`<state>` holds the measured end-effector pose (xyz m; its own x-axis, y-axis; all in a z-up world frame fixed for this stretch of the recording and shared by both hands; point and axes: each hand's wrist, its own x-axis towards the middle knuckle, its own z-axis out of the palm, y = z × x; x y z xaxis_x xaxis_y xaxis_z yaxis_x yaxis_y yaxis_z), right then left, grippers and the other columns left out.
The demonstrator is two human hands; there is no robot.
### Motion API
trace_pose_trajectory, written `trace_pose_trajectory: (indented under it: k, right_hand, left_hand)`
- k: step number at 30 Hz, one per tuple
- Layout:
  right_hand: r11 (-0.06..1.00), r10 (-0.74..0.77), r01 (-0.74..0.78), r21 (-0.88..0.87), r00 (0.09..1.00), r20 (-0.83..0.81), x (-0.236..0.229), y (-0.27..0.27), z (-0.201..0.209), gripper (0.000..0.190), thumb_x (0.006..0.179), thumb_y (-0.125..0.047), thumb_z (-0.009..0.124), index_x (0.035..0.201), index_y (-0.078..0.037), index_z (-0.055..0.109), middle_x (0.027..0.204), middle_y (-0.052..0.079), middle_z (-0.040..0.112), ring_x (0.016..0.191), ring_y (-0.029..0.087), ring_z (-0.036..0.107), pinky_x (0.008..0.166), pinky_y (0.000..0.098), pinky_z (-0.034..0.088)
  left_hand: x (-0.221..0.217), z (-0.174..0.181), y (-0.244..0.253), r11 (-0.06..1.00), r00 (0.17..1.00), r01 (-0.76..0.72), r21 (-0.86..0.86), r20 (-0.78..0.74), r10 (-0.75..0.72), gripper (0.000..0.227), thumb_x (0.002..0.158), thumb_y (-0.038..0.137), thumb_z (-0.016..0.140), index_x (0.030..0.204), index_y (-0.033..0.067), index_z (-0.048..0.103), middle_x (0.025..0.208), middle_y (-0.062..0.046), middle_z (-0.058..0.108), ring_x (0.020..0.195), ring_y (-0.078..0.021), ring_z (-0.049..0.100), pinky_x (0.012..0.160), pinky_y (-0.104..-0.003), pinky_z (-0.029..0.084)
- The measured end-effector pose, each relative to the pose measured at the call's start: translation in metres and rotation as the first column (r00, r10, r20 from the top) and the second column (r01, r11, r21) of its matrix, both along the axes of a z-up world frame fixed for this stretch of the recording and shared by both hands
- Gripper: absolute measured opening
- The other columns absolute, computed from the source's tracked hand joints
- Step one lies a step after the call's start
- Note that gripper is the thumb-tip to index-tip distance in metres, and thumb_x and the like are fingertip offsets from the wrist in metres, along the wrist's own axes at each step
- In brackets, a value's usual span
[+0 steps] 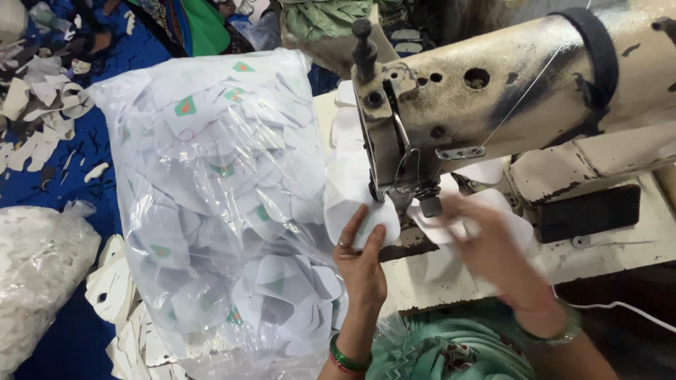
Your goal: The person operates a sewing machine to stitch white fabric pieces, likely mask components. They pick up pieces from a plastic bag, align them under the needle, sew them, and place the finished items into a pile on the machine table.
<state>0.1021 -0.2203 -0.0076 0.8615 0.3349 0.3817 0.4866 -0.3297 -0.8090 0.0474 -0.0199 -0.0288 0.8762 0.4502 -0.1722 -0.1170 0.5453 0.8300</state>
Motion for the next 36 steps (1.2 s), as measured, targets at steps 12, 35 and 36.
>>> trace_pose_trajectory:
  k: [12,35,36]
  right_hand:
    - [0.548,-0.401,0.835,-0.053,0.318,0.859,0.030,-0.137,-0.006,0.034,0.129,-0.017,0.042,0.136,0.017,0.047,0.119,0.030,0.057,0.102,0.041,0.060,0.092,0.0426,0.051]
    - [0.991,-0.128,0.125,-0.040,0.989,-0.078,-0.066,-0.013,-0.029,0.024,0.088,0.002,0.067,0.111,-0.003,0.073,0.115,0.010,0.071,0.096,0.021,0.075,0.069,0.0278,0.062]
    - [0.995,-0.100,0.099,-0.029,0.994,-0.047,-0.065,-0.010,-0.027,0.024,0.088,0.002,0.067,0.111,-0.003,0.073,0.115,0.010,0.071,0.100,0.022,0.074,0.070,0.0274,0.063]
  left_hand:
    - [0.000,-0.015,0.015,0.955,0.996,0.088,-0.284,0.020,-0.086,0.055,0.086,-0.008,0.075,0.140,-0.0002,0.061,0.119,-0.005,0.075,0.089,-0.0120,0.069,0.079,-0.026,0.055]
    - [0.029,-0.021,0.021,0.914,0.975,0.181,-0.362,0.187,-0.119,0.056,0.092,-0.015,0.065,0.143,0.0075,0.060,0.125,-0.010,0.068,0.103,-0.0183,0.070,0.096,-0.033,0.058]
    - [0.030,-0.023,0.021,0.920,0.974,0.171,-0.352,0.201,-0.104,0.056,0.093,-0.015,0.065,0.144,0.0070,0.060,0.128,-0.010,0.067,0.102,-0.0178,0.069,0.096,-0.033,0.057]
